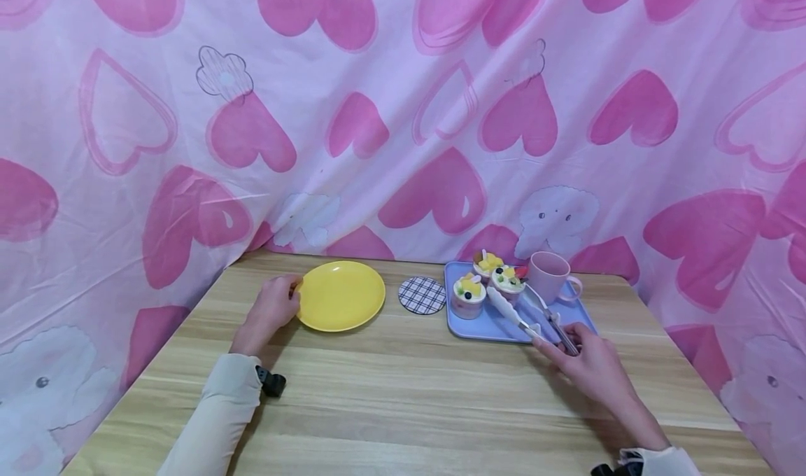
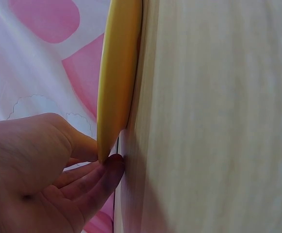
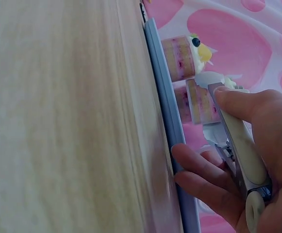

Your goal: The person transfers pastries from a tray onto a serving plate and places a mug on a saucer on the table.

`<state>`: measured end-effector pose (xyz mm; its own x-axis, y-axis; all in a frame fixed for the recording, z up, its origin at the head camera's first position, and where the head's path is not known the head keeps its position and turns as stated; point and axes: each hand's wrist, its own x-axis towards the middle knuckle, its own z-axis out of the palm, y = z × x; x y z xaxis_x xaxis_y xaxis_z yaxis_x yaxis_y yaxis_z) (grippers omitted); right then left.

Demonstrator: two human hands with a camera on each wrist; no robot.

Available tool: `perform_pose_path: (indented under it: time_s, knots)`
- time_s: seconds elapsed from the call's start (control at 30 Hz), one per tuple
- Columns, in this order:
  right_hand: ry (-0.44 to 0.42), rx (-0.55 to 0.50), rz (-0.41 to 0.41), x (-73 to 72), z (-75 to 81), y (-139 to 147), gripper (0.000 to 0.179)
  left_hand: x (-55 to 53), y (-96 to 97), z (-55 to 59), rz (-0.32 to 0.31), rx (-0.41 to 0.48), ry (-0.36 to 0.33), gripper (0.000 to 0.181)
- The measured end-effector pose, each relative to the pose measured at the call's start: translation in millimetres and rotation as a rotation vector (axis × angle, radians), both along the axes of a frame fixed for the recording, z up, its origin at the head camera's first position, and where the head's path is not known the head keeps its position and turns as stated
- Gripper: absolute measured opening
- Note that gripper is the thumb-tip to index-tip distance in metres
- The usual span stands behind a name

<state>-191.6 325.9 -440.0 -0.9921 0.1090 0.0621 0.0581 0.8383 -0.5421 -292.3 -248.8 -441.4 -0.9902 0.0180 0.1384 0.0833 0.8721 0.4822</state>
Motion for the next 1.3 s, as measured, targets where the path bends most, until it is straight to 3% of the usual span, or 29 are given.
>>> perform_pose_path:
  time_s: [0.27, 0.47, 0.6, 0.83, 1.03, 1.3]
  knots:
    - [0.056, -0.009, -0.001, 1.8, 9.8, -1.7, 0.083, -2.3, 0.2, -0.3, 0.007, 0.004, -0.003, 0.044]
    - [0.097, -0.024, 0.014, 2.8, 15.8, -3.7, 0.079, -2.8, -2.6, -2.3, -0.02, 0.004, 0.051, 0.04]
    - [0.146, -0.02, 0.006, 1.6, 20.4, -5.0, 0.079, -2.4, -4.1, -1.9, -0.025, 0.005, 0.052, 0.04]
    - [0.259, 0.009, 0.022, -2.6, 37.3, -11.3, 0.06, -0.7, -5.1, -2.2, -0.015, 0.009, 0.036, 0.04]
    - [0.239, -0.006, 0.04, -8.2, 44.2, -21.4, 0.073, 1.4, -4.2, -1.4, -0.011, 0.019, 0.012, 0.043]
    - [0.215, -0.049, 0.087, -14.3, 48.7, -37.9, 0.065, 2.8, -2.3, -1.3, -0.019, 0.026, 0.023, 0.043]
